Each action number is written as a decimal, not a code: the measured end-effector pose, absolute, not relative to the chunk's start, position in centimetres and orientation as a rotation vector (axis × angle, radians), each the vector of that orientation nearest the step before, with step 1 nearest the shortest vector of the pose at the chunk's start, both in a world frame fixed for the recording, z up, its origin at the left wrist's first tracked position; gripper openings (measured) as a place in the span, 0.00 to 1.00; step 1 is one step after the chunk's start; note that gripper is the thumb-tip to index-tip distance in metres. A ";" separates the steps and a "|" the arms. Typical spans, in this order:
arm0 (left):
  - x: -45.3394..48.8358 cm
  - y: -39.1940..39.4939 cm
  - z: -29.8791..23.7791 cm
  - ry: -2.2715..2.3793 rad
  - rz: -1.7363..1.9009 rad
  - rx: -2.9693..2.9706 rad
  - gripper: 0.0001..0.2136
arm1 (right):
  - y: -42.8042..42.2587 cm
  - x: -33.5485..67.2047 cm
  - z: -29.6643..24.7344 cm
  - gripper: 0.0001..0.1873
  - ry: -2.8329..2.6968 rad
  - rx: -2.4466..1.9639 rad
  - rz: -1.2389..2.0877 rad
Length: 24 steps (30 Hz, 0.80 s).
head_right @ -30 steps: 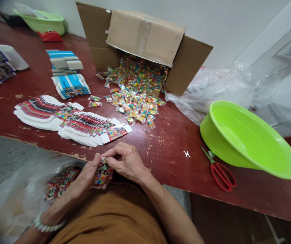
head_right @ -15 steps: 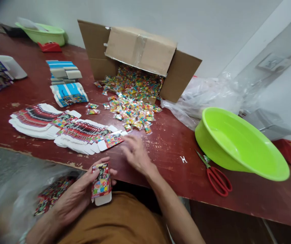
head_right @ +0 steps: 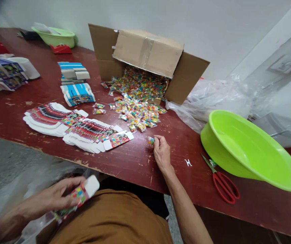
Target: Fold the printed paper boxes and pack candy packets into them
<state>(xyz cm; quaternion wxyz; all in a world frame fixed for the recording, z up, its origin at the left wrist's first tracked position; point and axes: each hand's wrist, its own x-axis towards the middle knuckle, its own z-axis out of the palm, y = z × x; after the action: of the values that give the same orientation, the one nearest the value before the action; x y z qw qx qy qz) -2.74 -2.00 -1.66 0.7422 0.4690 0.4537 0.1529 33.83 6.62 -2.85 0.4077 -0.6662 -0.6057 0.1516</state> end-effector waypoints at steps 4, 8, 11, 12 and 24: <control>1.4 -1.8 -0.7 0.912 0.543 0.893 0.15 | 3.9 29.6 -0.5 0.17 -1.397 -1.321 0.971; 5.1 -1.9 0.2 0.882 0.593 0.967 0.15 | 2.3 26.1 1.1 0.09 -1.565 -1.131 1.080; 6.3 -2.0 0.7 0.909 0.605 1.047 0.20 | 2.2 25.1 1.4 0.06 -1.740 -1.058 0.940; 6.5 -2.0 0.7 0.918 0.615 1.065 0.22 | 2.2 24.9 1.4 0.06 -1.763 -1.023 0.904; 7.3 -1.7 1.0 0.870 0.858 0.784 0.30 | 1.6 24.6 1.5 0.14 -1.340 -0.992 1.258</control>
<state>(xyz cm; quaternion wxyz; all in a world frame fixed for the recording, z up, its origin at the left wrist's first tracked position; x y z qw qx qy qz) 7.28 -1.67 1.01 0.7480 0.3583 0.3976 0.3924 24.65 1.65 1.52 0.5026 -0.4106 -0.5549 0.5206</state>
